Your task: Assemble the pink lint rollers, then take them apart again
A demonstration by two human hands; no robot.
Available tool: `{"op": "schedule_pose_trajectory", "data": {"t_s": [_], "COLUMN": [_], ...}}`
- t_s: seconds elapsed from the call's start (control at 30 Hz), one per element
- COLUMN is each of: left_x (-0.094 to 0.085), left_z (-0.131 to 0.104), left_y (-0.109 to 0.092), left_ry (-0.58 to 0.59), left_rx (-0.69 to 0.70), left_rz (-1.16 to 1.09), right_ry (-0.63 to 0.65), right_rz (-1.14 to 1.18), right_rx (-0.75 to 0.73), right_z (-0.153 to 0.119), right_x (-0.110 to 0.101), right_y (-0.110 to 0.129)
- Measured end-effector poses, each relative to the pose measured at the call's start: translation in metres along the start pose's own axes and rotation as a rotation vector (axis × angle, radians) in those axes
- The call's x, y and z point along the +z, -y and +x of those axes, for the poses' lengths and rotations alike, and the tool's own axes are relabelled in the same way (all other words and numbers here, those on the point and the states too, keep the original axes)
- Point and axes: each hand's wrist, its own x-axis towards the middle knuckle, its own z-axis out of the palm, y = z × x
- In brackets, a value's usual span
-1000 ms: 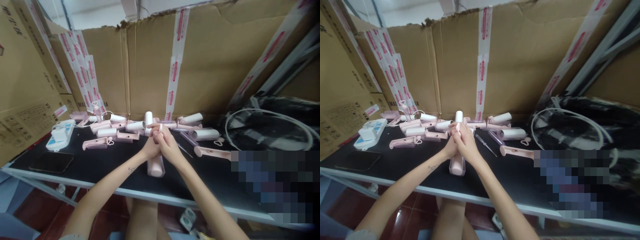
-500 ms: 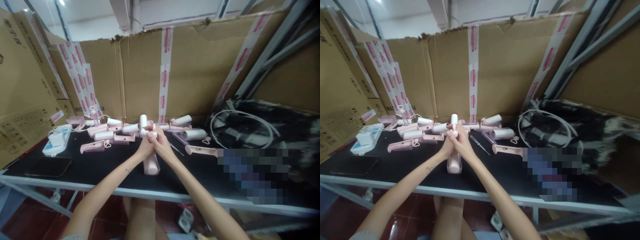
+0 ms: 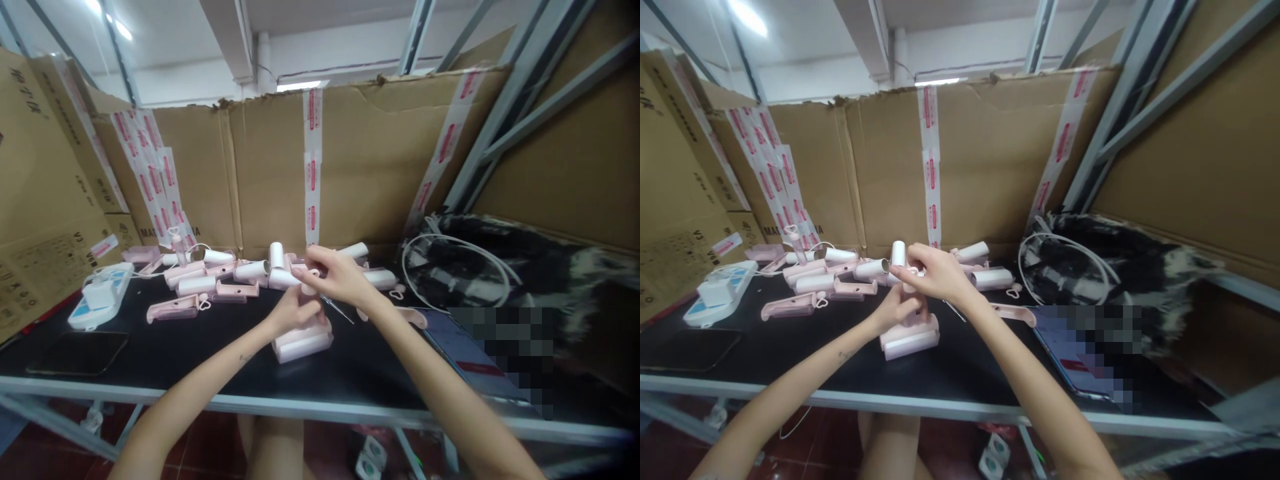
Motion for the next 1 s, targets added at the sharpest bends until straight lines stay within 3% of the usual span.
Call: {"op": "schedule_pose_trajectory", "data": {"t_s": [0.17, 0.23, 0.5, 0.73, 1.0], "left_x": [0.018, 0.02, 0.018, 0.018, 0.013], "left_z": [0.0, -0.001, 0.001, -0.003, 0.001], "left_y": [-0.001, -0.003, -0.006, -0.006, 0.004], "left_ry": [-0.09, -0.069, 0.0, 0.016, 0.038], "left_rx": [-0.072, -0.097, -0.094, -0.054, -0.115], "left_rz": [-0.078, -0.11, -0.178, -0.215, -0.221], "right_ry": [0.206, 0.237, 0.104, 0.099, -0.067], "right_rz": [-0.102, -0.086, 0.227, 0.358, 0.393], "right_rx": [-0.161, -0.188, -0.092, -0.09, 0.004], "right_z": [0.01, 0.009, -0.008, -0.011, -0.019], "right_x": [-0.006, -0.005, 0.011, 0.019, 0.033], "right_y": [-0.001, 0.001, 0.001, 0.001, -0.006]}}
